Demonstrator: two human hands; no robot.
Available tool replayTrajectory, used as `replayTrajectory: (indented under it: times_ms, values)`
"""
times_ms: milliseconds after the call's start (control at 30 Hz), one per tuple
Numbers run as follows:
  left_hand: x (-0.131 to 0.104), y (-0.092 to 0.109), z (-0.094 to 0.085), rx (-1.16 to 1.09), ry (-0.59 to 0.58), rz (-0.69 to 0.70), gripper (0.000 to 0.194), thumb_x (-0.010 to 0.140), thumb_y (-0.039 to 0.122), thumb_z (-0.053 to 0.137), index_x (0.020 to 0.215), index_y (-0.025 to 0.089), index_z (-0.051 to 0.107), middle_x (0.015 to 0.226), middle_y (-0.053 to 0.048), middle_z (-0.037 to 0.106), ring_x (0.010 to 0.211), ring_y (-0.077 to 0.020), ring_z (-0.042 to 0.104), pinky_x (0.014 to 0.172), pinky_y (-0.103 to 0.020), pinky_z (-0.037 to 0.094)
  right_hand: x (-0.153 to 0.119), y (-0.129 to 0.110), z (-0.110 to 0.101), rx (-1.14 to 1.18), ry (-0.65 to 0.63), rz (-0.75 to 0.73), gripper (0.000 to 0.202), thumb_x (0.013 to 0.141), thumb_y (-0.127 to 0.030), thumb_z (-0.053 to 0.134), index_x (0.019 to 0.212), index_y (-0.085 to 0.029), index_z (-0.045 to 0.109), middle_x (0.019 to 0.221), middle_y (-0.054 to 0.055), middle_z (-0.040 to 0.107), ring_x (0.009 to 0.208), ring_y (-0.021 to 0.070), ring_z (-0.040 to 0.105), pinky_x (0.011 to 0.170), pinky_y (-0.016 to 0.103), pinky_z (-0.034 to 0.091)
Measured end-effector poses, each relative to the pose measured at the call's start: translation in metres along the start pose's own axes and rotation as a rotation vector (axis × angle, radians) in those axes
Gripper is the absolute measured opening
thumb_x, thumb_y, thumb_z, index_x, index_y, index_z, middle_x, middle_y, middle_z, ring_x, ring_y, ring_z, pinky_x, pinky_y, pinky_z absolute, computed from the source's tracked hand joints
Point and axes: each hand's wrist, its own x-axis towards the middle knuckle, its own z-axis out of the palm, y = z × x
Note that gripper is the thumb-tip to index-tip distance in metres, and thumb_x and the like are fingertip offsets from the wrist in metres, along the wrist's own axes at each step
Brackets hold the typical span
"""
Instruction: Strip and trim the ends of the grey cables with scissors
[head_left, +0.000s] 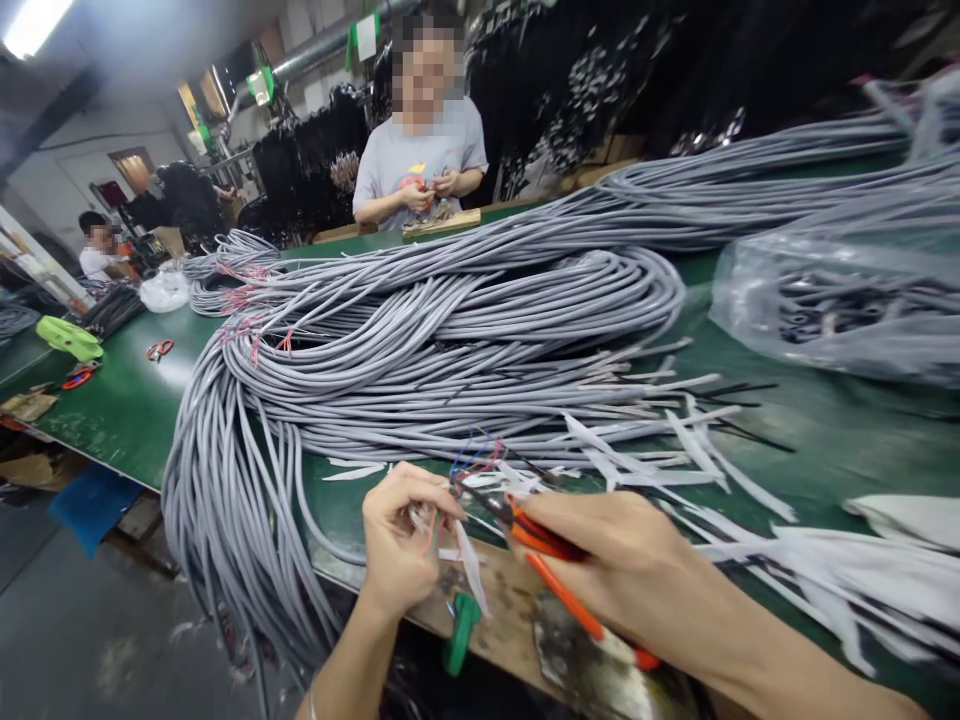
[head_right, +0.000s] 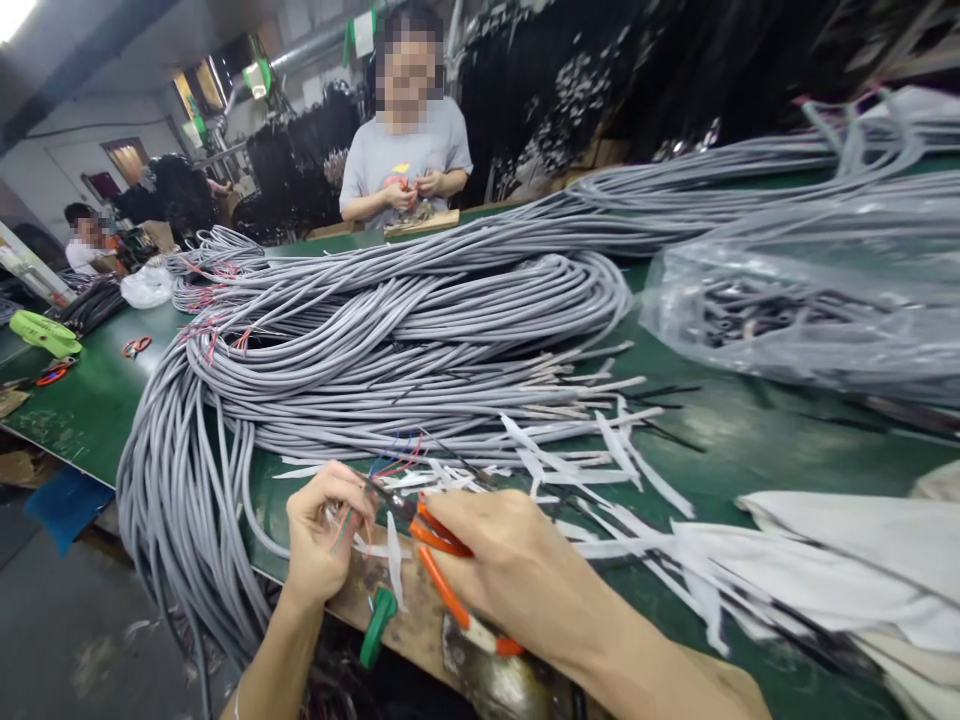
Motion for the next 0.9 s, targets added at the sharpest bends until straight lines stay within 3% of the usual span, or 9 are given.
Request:
replayTrajectory:
  times_ms: [67, 133, 267, 367, 467, 600, 700, 833, 900]
  values:
    - [0.001, -0.002, 0.000, -0.093, -0.008, -0.131, 0.026, 0.076, 0.043, 0.069, 0.077, 0.017, 0.068, 0.061, -0.002, 0.059, 0.052, -0.0111, 0.051, 0.050, -0.022, 0.041, 0.002, 0.009, -0.006, -0.024, 0.094, 0.154, 0.032, 0.088, -0.026, 0.040, 0.057, -0.021, 0.048, 0.041, -0.003, 0.050, 0.035, 0.0083, 0.046, 0.040, 0.019, 0.034]
    - [0.001, -0.004, 0.000, -0.219, -0.047, -0.288, 0.039, 0.069, 0.046, 0.074, 0.094, 0.017, 0.066, 0.064, -0.001, 0.062, 0.042, -0.0072, 0.046, 0.041, -0.019, 0.036, 0.001, 0.025, -0.013, -0.174, 0.154, 0.364, 0.035, 0.086, -0.040, 0.044, 0.056, -0.023, 0.048, 0.040, -0.002, 0.050, 0.032, 0.0112, 0.044, 0.037, 0.022, 0.032]
    - [-0.009, 0.013, -0.011, -0.340, -0.181, -0.466, 0.051, 0.064, 0.049, 0.077, 0.100, 0.015, 0.064, 0.063, -0.001, 0.061, 0.033, -0.0012, 0.032, 0.033, -0.016, 0.026, -0.012, 0.064, -0.021, -0.509, -0.032, 0.631, 0.029, 0.077, -0.042, 0.052, 0.051, -0.027, 0.051, 0.036, 0.000, 0.042, 0.028, 0.0145, 0.032, 0.034, 0.026, 0.020]
    - [-0.034, 0.044, -0.031, -0.162, -0.321, -0.623, 0.048, 0.072, 0.049, 0.070, 0.106, 0.015, 0.066, 0.065, -0.003, 0.062, 0.036, -0.0022, 0.033, 0.035, -0.016, 0.026, -0.028, 0.087, -0.027, -0.503, -0.073, 0.685, 0.032, 0.079, -0.040, 0.053, 0.050, -0.028, 0.052, 0.037, 0.000, 0.039, 0.028, 0.0110, 0.026, 0.034, 0.026, 0.019]
    - [-0.065, 0.068, -0.056, 0.158, -0.476, -0.681, 0.035, 0.075, 0.044, 0.068, 0.100, 0.020, 0.072, 0.075, -0.006, 0.067, 0.053, -0.0092, 0.053, 0.046, -0.017, 0.036, -0.037, 0.101, -0.037, -0.485, -0.081, 0.808, 0.043, 0.076, -0.048, 0.059, 0.042, -0.026, 0.044, 0.036, -0.001, 0.034, 0.027, 0.0085, 0.022, 0.036, 0.027, 0.021]
    - [-0.093, 0.061, -0.084, 0.675, -0.830, -0.716, 0.024, 0.071, 0.036, 0.072, 0.095, 0.030, 0.073, 0.074, -0.001, 0.073, 0.075, -0.0201, 0.065, 0.069, -0.024, 0.047, -0.025, 0.095, -0.045, -0.493, -0.303, 0.975, 0.038, 0.075, -0.047, 0.058, 0.045, -0.024, 0.056, 0.044, 0.009, 0.052, 0.033, 0.0169, 0.044, 0.040, 0.032, 0.029]
    - [-0.096, 0.045, -0.089, 0.916, -0.910, -0.658, 0.037, 0.068, 0.034, 0.075, 0.105, 0.030, 0.070, 0.098, -0.004, 0.074, 0.094, -0.0266, 0.065, 0.084, -0.031, 0.047, -0.010, 0.075, -0.033, -0.418, -0.364, 0.837, 0.032, 0.083, -0.041, 0.047, 0.070, -0.022, 0.069, 0.061, 0.015, 0.067, 0.050, 0.0252, 0.061, 0.044, 0.033, 0.037]
    - [-0.077, 0.047, -0.077, 0.558, -0.980, -0.563, 0.035, 0.081, 0.039, 0.062, 0.112, 0.023, 0.068, 0.096, -0.008, 0.074, 0.087, -0.0219, 0.069, 0.079, -0.026, 0.051, -0.003, 0.053, 0.001, -0.273, -0.340, 0.474, 0.025, 0.085, -0.027, 0.046, 0.073, -0.022, 0.068, 0.068, 0.008, 0.072, 0.061, 0.0247, 0.068, 0.052, 0.031, 0.045]
    - [-0.066, 0.055, -0.067, 0.411, -0.921, -0.500, 0.037, 0.084, 0.044, 0.056, 0.107, 0.018, 0.071, 0.085, -0.011, 0.075, 0.077, -0.0226, 0.071, 0.071, -0.026, 0.054, -0.005, 0.048, 0.014, -0.251, -0.342, 0.393, 0.027, 0.086, -0.024, 0.044, 0.071, -0.022, 0.067, 0.067, 0.007, 0.072, 0.061, 0.0242, 0.068, 0.051, 0.030, 0.045]
